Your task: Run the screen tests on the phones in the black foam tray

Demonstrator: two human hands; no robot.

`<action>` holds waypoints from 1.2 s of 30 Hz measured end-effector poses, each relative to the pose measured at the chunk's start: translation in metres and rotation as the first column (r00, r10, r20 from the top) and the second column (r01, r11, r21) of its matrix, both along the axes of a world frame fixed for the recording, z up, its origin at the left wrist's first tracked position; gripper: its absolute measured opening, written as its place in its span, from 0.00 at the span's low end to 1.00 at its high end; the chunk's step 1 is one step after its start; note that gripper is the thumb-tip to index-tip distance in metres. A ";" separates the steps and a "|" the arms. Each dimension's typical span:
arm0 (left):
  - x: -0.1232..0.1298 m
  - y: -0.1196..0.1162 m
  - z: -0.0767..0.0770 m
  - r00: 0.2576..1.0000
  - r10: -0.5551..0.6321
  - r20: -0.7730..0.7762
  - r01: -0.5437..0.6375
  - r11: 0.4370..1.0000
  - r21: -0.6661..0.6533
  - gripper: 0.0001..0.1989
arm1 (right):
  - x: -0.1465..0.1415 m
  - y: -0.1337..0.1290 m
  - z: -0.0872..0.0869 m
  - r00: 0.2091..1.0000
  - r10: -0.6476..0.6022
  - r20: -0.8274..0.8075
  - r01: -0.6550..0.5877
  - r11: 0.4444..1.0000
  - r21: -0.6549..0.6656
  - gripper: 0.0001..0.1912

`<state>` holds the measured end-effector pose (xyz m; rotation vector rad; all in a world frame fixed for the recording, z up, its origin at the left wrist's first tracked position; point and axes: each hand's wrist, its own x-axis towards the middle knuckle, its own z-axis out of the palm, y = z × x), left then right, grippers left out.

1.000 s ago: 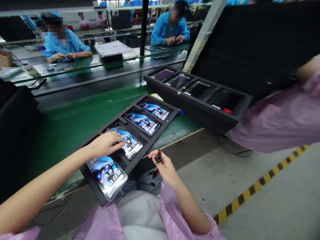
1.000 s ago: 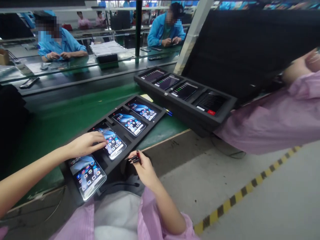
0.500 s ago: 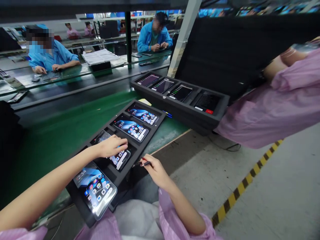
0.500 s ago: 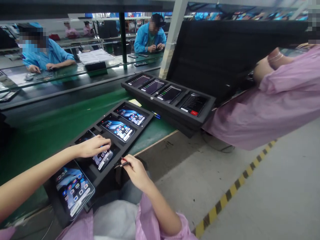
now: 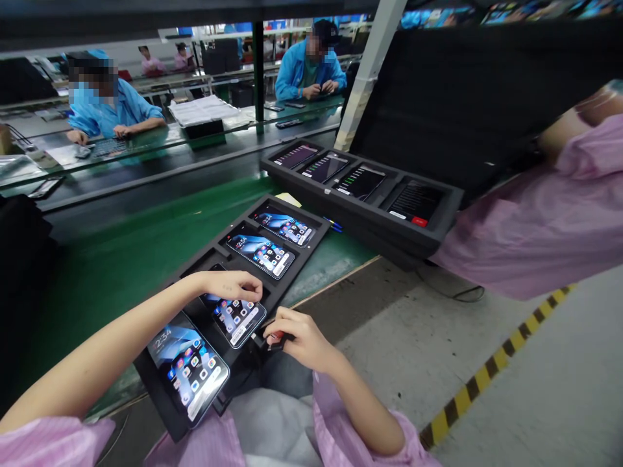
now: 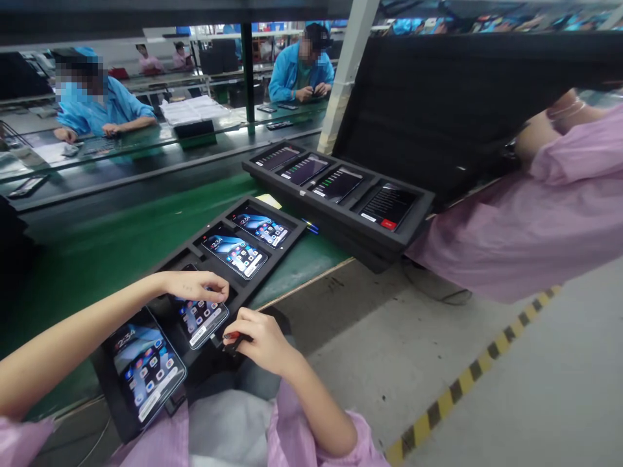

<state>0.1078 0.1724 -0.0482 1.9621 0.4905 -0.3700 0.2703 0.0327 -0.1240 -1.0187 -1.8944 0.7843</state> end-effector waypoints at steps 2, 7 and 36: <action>0.000 -0.001 -0.003 1.000 0.006 -0.003 -0.006 1.000 -0.010 0.14 | -0.002 0.000 -0.004 1.000 -0.012 0.004 0.012 1.000 0.002 0.06; -0.001 0.001 -0.008 1.000 0.009 0.002 -0.009 1.000 -0.020 0.12 | -0.003 0.002 -0.011 0.998 -0.054 0.011 0.053 0.997 0.055 0.07; 0.017 0.031 -0.009 0.964 0.186 0.191 -0.266 0.736 0.623 0.19 | 0.051 0.020 -0.025 0.746 -0.598 -0.294 0.532 0.800 -0.276 0.25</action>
